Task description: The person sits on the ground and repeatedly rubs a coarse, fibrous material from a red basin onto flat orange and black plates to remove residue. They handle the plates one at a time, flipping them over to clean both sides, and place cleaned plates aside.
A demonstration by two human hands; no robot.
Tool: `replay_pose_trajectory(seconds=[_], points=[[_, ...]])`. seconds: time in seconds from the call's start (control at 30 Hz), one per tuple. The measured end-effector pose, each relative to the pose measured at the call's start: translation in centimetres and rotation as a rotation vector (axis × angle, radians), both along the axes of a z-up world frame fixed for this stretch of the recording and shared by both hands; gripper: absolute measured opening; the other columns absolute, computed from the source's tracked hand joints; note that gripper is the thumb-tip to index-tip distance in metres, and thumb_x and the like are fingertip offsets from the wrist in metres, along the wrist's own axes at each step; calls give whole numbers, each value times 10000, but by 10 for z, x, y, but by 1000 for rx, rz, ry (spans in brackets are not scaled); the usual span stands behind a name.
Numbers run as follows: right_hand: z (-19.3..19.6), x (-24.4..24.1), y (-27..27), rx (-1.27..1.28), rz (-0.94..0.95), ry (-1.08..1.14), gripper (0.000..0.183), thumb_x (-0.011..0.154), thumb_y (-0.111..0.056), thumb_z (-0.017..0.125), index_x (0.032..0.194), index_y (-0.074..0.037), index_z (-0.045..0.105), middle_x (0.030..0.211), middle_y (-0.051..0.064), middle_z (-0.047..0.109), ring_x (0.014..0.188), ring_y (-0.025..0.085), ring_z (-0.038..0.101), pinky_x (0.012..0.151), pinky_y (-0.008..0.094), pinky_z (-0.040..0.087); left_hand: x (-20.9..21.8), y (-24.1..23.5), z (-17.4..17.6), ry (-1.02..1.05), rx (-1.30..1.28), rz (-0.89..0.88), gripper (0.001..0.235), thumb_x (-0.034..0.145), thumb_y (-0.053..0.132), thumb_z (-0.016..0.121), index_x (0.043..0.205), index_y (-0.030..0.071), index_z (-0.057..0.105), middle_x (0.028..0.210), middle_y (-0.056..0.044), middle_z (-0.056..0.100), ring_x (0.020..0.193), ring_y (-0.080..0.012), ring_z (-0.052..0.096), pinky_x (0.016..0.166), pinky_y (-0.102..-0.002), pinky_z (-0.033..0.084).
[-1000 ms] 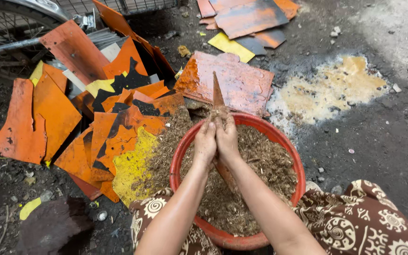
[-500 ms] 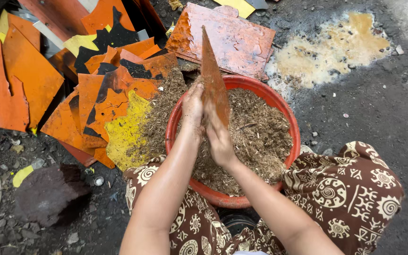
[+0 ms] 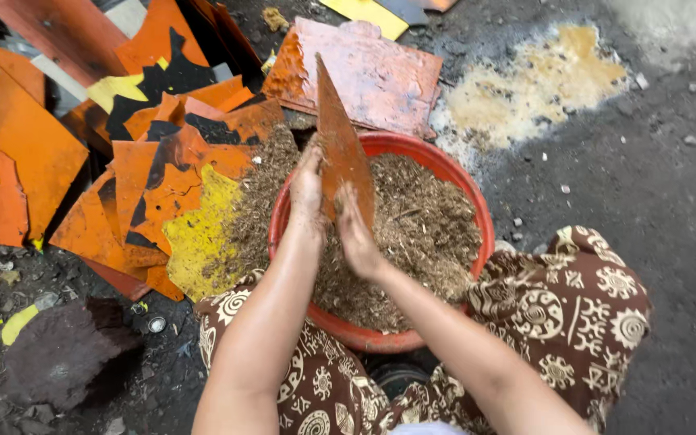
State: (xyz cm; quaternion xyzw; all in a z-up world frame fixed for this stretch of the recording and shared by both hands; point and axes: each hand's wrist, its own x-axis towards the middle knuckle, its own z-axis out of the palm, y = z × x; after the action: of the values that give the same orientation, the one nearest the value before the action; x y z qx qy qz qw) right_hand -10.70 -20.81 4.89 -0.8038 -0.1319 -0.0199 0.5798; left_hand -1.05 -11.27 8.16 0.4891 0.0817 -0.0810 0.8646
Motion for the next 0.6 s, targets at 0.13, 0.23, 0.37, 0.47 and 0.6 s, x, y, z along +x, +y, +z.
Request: replay_pose_trajectory(seconds=[0.13,0.23,0.37,0.47,0.6], points=[[1,14,-3,114,-6,-75,909,1008,-691,52,1654,-53,9,1752,163,-66,1625,306,-86,1307,451,-34,1,-11,-1,204,341,-26,525,1049,410,398,1490,151,512,1537,-75,550,1402,-241,539,1163,-411,390],[-3,9,-2,156,54,-146,883,1036,-666,75,1661,-47,-9,1758,169,-56,1632,302,-66,1316,454,-15,-7,-10,-9,90,347,3,532,1073,416,403,1520,133,461,1591,-75,472,1461,-230,439,1217,-419,320],[4,9,-7,-4,-60,177,777,1035,-546,229,1619,-66,48,1729,143,0,1582,282,8,1259,461,48,3,-12,-7,-52,465,71,531,1034,373,437,1499,123,488,1568,-82,485,1441,-242,453,1191,-430,330],[7,2,-9,97,-263,321,620,1029,-393,394,1560,-79,340,1665,128,320,1538,263,298,1240,455,258,4,-18,-5,-49,447,84,522,1032,354,485,1476,80,500,1507,-137,548,1399,-263,517,1173,-426,375],[12,-7,0,253,-327,217,491,1016,-195,503,1482,-52,441,1535,137,487,1408,257,491,1183,424,403,-3,-20,-1,45,433,106,497,1006,331,509,1439,86,537,1389,-139,633,1270,-258,608,1087,-412,448]])
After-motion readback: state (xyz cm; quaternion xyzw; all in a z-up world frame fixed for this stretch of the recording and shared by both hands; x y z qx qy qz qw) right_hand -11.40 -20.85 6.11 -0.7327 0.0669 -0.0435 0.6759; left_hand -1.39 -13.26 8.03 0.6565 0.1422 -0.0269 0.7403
